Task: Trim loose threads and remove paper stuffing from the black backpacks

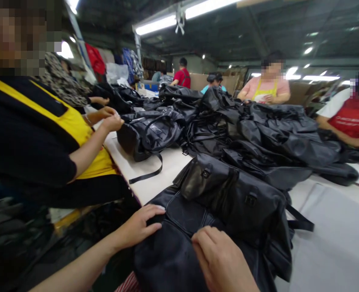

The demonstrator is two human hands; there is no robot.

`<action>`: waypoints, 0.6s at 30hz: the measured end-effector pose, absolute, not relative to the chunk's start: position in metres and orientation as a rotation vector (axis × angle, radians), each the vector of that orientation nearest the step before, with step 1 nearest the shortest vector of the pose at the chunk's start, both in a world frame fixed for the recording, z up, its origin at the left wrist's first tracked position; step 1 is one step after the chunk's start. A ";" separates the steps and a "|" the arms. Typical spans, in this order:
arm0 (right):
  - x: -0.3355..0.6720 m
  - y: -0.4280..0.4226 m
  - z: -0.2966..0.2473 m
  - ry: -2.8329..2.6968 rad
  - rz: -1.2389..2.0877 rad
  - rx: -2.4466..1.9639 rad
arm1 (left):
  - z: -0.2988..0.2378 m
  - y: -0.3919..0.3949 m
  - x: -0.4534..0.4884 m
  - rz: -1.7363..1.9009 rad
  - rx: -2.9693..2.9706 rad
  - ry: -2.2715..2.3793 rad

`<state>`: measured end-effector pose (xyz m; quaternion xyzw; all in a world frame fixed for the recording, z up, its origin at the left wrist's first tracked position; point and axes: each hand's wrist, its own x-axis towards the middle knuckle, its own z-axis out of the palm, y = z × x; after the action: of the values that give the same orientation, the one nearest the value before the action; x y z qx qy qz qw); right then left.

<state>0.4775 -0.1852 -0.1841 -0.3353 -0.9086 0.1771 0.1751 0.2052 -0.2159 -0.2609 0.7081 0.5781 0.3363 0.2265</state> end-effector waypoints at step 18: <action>0.441 -0.143 -0.237 -2.843 -0.034 -0.950 | -0.202 -0.252 0.205 0.611 2.017 1.088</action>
<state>0.4409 -0.1426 -0.2365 -0.3160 -0.9460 -0.0113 0.0718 0.2052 -0.2523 -0.2022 0.7881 0.4252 0.2389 0.3756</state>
